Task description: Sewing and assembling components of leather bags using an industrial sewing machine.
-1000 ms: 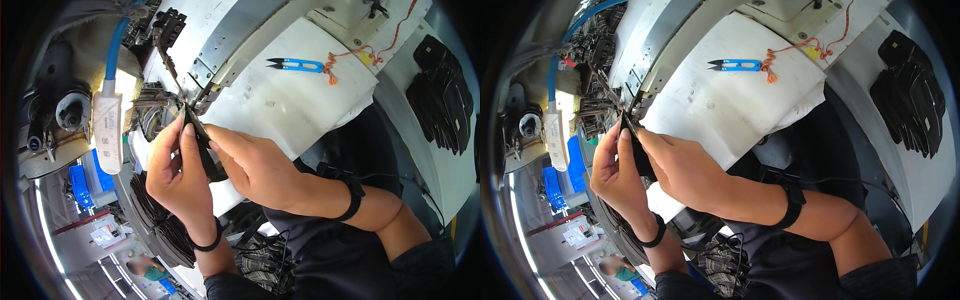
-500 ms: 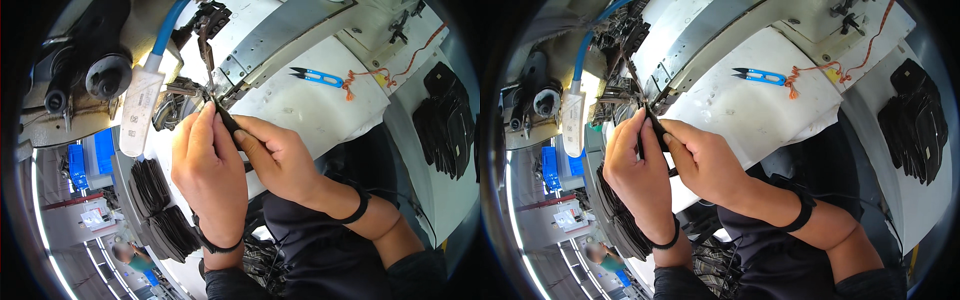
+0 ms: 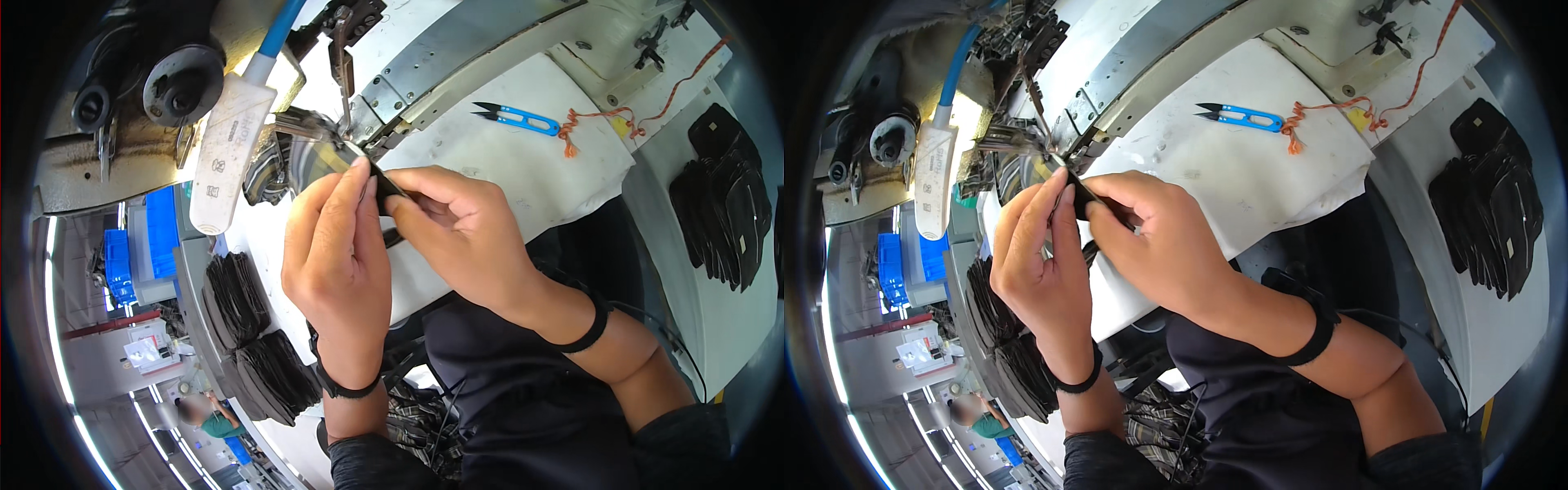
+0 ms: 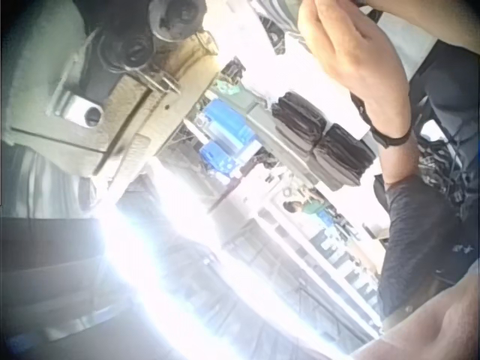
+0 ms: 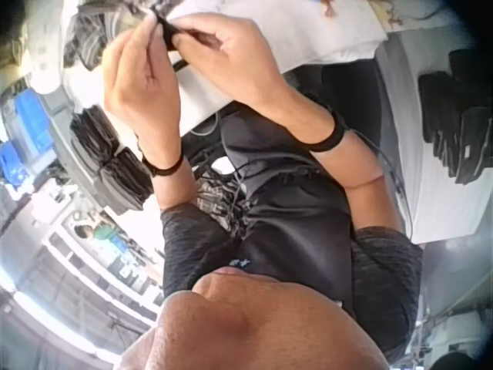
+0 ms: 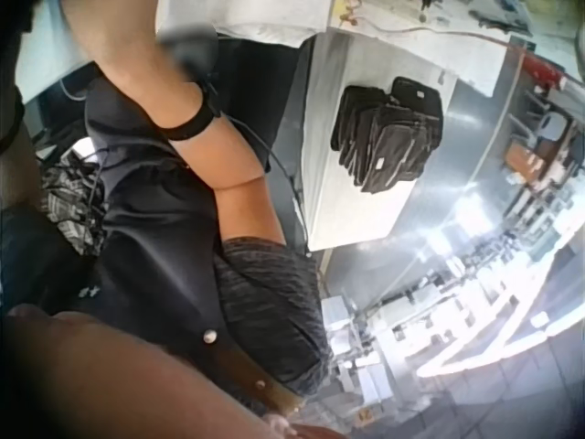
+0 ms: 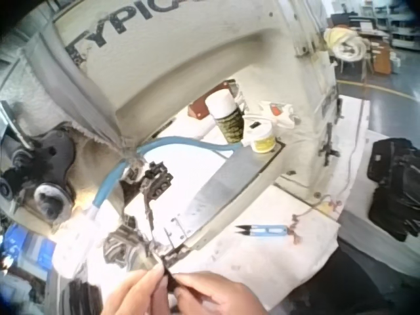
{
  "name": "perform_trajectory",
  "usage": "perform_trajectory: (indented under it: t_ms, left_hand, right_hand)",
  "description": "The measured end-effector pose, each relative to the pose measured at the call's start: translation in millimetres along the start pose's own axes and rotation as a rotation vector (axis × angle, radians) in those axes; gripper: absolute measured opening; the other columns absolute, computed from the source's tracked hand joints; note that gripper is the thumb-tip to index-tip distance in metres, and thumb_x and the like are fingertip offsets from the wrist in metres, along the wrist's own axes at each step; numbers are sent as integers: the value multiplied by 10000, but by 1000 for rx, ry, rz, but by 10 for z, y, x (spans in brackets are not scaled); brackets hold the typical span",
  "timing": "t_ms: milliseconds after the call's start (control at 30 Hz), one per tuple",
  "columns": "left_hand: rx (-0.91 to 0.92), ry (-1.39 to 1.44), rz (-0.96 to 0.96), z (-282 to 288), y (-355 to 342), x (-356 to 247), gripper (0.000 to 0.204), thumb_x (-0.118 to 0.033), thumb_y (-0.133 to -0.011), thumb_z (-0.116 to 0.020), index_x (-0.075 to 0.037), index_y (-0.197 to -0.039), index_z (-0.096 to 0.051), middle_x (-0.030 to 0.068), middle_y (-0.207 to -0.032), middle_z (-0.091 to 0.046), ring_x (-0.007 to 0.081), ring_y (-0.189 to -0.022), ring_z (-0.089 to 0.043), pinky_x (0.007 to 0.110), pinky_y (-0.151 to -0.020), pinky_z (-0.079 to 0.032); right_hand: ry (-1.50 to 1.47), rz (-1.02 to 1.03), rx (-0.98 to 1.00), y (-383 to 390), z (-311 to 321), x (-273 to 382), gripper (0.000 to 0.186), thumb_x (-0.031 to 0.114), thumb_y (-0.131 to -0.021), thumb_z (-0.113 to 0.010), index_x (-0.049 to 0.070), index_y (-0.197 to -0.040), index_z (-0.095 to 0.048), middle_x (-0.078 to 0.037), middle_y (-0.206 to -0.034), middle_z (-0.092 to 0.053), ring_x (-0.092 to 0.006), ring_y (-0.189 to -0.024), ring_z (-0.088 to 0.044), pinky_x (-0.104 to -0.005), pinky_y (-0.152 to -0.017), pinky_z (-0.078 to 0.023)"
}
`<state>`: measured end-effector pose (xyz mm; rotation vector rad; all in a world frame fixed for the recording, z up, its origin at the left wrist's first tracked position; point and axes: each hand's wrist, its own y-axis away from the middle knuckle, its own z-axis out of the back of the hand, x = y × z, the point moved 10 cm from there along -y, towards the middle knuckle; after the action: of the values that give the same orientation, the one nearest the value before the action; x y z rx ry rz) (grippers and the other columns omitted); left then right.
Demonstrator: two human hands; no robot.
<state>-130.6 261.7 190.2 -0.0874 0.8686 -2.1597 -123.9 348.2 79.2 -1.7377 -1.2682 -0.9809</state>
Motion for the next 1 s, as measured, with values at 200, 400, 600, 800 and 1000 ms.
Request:
perform_trajectory:
  t_ms: [200,400,600,800,1000]
  left_hand:
    - [-45,-53,-80,48,94,-35,365,128,-717,-726,-31,-1044,-761,98,-937,-683,269,-871,-659,367,-812,-523]
    - [-7,-78,-233,65,117,-59,343,97,-707,-775,-28,-1027,-767,85,-916,-674,241,-830,-651,343,-740,-516]
    - [20,90,-246,74,50,17,293,97,-734,-772,5,-1011,-755,100,-868,-675,254,-781,-650,341,-709,-524]
    - [21,135,-250,100,-83,127,263,70,-764,-763,3,-1018,-741,109,-890,-684,256,-797,-660,336,-702,-518]
    - [83,93,-313,80,-242,191,224,51,-780,-762,-25,-989,-742,106,-860,-699,260,-758,-677,327,-653,-534]
  right_hand:
    - [-72,24,-53,-18,52,47,125,-19,-926,-648,-46,-1044,-614,-53,-1009,-661,-83,-939,-623,-240,-827,-540]
    - [-106,35,-80,6,44,42,136,28,-888,-659,-28,-1002,-610,-103,-925,-648,-142,-827,-632,-287,-754,-529]
    - [-221,-5,-30,-3,-17,5,143,-3,-924,-633,-49,-1056,-600,-80,-979,-646,-107,-914,-633,-256,-799,-538]
    - [-256,23,-84,-147,-60,-14,134,4,-934,-644,-43,-1055,-613,-47,-963,-663,-57,-866,-618,-219,-753,-522]
    - [-100,-10,-96,-264,-31,52,67,37,-914,-665,-25,-932,-647,-19,-801,-673,-40,-762,-605,-209,-658,-482]
